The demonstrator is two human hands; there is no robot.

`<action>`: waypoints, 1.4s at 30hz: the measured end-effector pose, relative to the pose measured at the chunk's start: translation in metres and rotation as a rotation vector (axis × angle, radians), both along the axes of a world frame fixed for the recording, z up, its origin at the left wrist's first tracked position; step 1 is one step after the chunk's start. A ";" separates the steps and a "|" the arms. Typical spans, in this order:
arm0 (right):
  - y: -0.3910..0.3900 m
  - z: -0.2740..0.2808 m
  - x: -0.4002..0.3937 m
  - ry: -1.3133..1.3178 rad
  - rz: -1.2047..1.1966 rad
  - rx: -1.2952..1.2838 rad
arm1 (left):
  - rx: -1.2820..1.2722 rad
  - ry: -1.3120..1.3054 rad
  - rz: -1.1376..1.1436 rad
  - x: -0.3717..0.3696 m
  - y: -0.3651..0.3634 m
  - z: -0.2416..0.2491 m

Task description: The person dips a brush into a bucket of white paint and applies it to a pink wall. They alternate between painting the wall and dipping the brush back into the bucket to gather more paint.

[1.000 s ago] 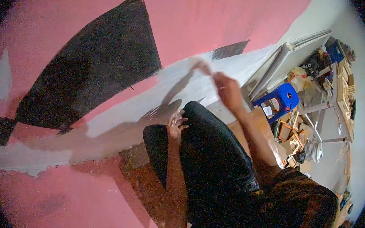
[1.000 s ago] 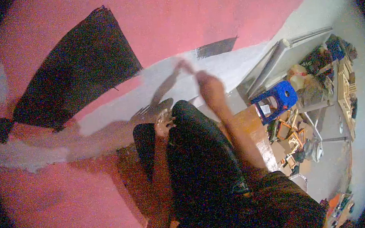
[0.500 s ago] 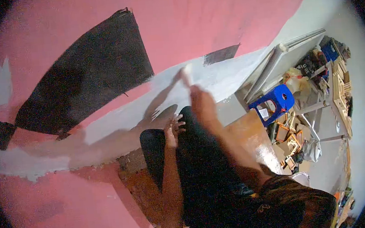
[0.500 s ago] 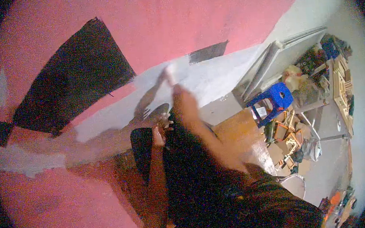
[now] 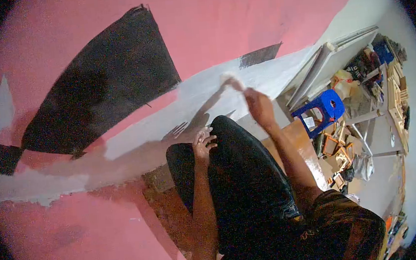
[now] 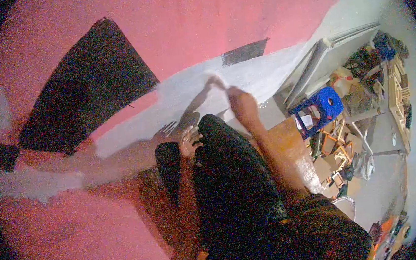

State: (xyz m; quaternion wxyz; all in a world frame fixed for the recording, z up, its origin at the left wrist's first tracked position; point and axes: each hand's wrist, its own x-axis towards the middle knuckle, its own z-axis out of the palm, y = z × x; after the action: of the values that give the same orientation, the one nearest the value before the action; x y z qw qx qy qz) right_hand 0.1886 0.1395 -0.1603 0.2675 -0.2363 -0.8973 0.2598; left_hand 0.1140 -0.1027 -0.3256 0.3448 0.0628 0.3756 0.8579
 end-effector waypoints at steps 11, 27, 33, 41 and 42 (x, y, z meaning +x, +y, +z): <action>0.030 -0.042 0.022 0.083 -0.278 0.079 | -0.083 0.026 -0.005 0.009 0.015 0.050; 0.008 -0.065 0.001 0.080 0.028 -0.010 | -0.407 0.225 0.077 0.006 -0.014 -0.002; 0.053 -0.080 0.033 -0.158 -0.469 -0.134 | -0.257 -0.049 0.041 0.005 0.002 0.006; -0.086 -0.066 -0.021 -0.209 -0.002 -0.246 | -0.379 -0.115 0.137 0.004 -0.002 0.011; -0.103 -0.057 -0.022 -0.249 0.113 -0.255 | -0.420 -0.143 0.194 0.007 -0.001 0.020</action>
State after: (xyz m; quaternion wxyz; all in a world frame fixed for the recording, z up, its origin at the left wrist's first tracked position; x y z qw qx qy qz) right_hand 0.1668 0.0361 -0.2175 0.1074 -0.2479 -0.8951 0.3546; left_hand 0.1211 -0.1037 -0.3060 0.2921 -0.1074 0.5249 0.7922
